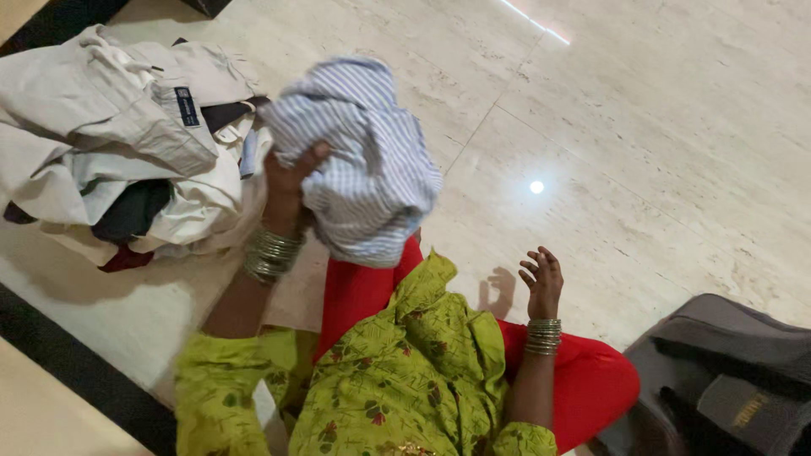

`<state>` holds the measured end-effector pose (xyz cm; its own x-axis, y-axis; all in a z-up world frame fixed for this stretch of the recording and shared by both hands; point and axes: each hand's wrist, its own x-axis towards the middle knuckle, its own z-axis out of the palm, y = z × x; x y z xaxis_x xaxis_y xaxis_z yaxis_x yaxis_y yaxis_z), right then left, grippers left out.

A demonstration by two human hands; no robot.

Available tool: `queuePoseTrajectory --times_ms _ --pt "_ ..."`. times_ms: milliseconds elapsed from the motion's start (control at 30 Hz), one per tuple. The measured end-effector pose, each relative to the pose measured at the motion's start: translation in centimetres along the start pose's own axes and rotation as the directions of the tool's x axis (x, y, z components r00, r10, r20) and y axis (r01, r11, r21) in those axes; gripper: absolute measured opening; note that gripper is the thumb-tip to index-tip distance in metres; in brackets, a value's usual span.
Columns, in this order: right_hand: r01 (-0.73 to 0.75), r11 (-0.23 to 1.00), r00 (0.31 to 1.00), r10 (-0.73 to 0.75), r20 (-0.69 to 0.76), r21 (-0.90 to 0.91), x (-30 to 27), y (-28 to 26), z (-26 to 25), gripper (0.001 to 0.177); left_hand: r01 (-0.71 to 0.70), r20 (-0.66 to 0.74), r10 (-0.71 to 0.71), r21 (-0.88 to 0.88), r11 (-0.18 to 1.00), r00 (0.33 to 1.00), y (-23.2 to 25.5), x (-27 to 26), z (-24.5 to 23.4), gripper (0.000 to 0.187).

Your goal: The person sits on the floor and folds several pieces of clothing, including light-colored pants, a blue and white checkered shirt, a blue striped shirt, and dark trousers. The person folds each item by hand and places them into a pile.

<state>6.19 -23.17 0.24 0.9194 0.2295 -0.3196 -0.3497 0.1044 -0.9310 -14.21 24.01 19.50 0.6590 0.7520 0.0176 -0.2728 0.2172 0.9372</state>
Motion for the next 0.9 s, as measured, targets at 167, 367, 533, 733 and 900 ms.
queuePoseTrajectory --times_ms 167,367,533,733,900 --pt "0.006 0.996 1.0 -0.004 0.02 -0.094 0.5 1.0 0.4 0.048 0.004 -0.216 0.47 0.911 0.413 0.856 13.1 7.6 -15.7 0.076" --pt "-0.036 0.982 0.997 0.048 0.059 -0.187 0.7 1.8 1.2 0.05 0.413 -0.373 0.408 0.91 -0.013 0.833 13.9 8.1 -24.0 0.085" --pt "-0.03 0.961 0.992 0.062 0.107 -0.277 0.3 2.4 1.7 0.049 0.517 -0.457 0.335 0.848 -0.114 0.824 13.3 9.9 -27.1 0.094" --pt "-0.049 0.951 0.992 0.083 0.099 -0.305 0.8 3.1 1.2 0.05 0.529 -0.467 0.311 0.834 -0.154 0.827 11.8 10.5 -28.0 0.099" --pt "-0.041 0.956 0.991 0.077 0.113 -0.292 0.9 3.3 0.8 0.05 0.363 -0.273 0.479 0.926 -0.105 0.835 13.7 10.0 -28.0 0.096"
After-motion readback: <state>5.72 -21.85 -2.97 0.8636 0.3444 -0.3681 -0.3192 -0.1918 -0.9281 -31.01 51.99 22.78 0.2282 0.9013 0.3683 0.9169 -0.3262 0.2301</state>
